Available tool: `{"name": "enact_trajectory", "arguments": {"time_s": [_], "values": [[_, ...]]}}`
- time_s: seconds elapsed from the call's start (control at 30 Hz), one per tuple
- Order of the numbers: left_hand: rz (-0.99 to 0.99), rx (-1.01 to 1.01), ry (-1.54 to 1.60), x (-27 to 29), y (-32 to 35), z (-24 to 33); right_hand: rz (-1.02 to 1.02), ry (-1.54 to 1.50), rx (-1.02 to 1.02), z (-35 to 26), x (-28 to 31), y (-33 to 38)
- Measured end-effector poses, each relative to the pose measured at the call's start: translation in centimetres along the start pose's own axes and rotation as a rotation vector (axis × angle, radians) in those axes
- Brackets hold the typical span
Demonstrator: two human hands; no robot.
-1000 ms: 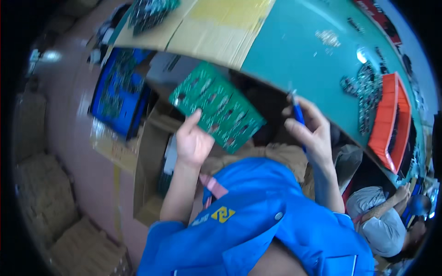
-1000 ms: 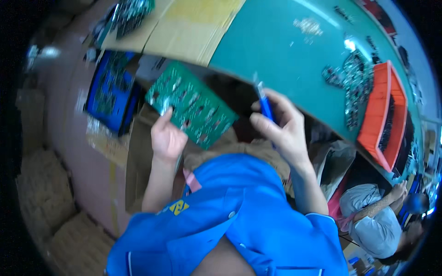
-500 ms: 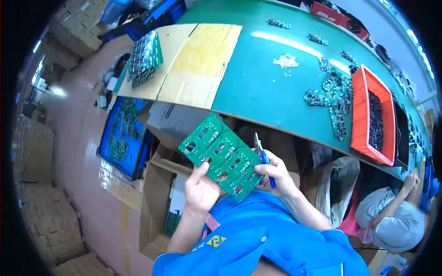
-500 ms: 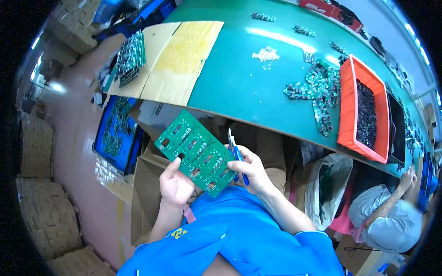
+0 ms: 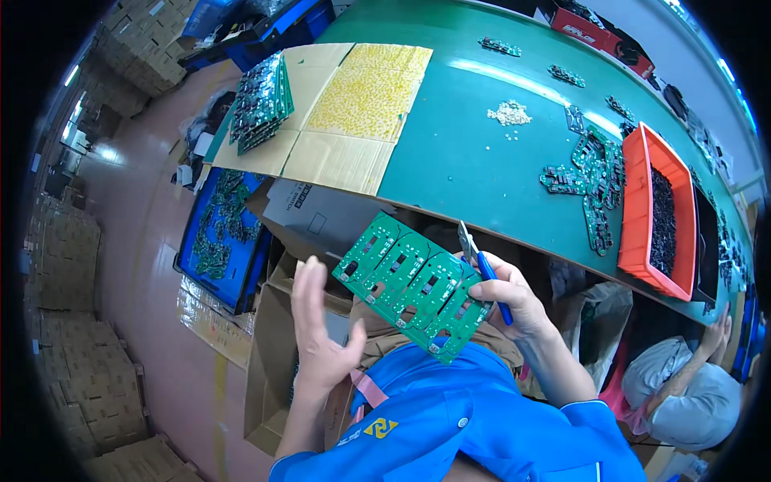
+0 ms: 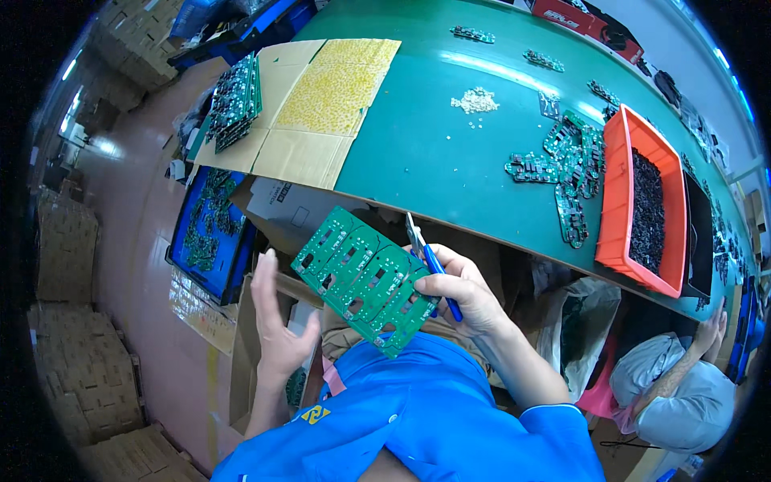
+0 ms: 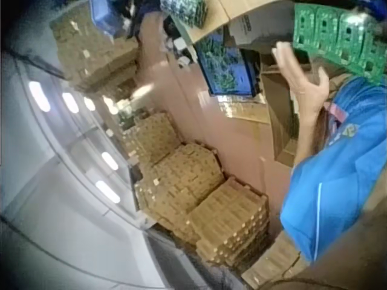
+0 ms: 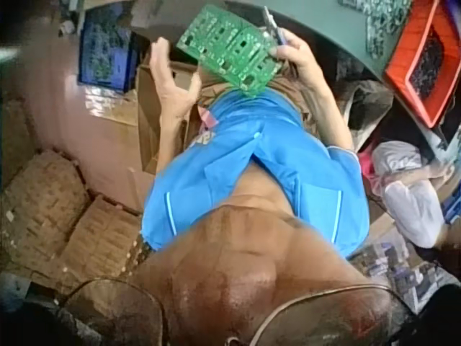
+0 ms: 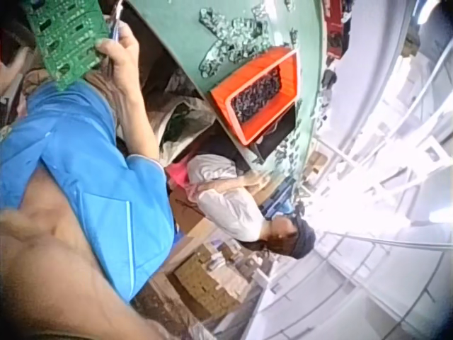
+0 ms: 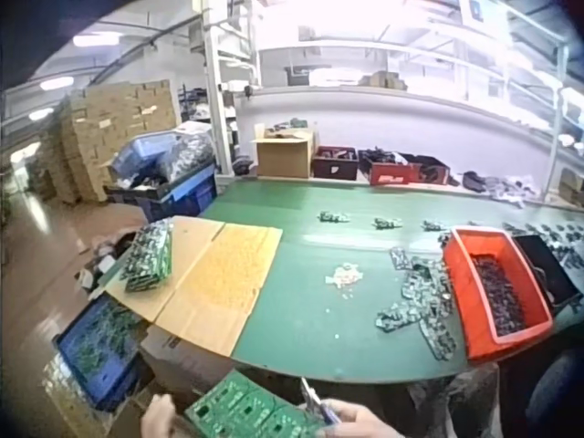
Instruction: The person trims connections on circuit board panels using pliers, separates the individual boards, and places them onto the conveyor belt.
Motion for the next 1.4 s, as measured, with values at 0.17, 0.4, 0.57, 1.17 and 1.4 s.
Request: {"name": "enact_trajectory", "arguments": {"time_s": [0.17,0.4,0.57,1.17,1.4], "values": [[-0.121,-0.276,-0.21,-1.2,-0.8,2.5,-0.114,0.087,-0.06,-0.2,-2.1,-0.2],[-0.08,-0.238,-0.17,-1.4,0.0,1.6,-0.184,0.214,-0.173,-0.7,-2.6,-0.7],[-0.051,0.193,0.402,-2.0,0.9,-1.2,-0.109,-0.092,-0.278,-0.8,-1.8,-1.8],[-0.27,0.963,1.977,-5.6,1.5,-4.7,0.116,-0.21,-0.287,6.3,1.7,1.5],[-0.279,1.011,2.181,-7.5,1.6,-5.9,0.121,-0.125,-0.193,6.8,0.9,1.2]]}}
Point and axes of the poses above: each hand's wrist, its own y-axis away from the middle knuckle, its own x-axis out of the back of the hand, z = x × y, the point moved 1 cm from there along -y, towards the middle knuckle, and after that the axes turned 8 degrees about x, right-handed, at the moved point
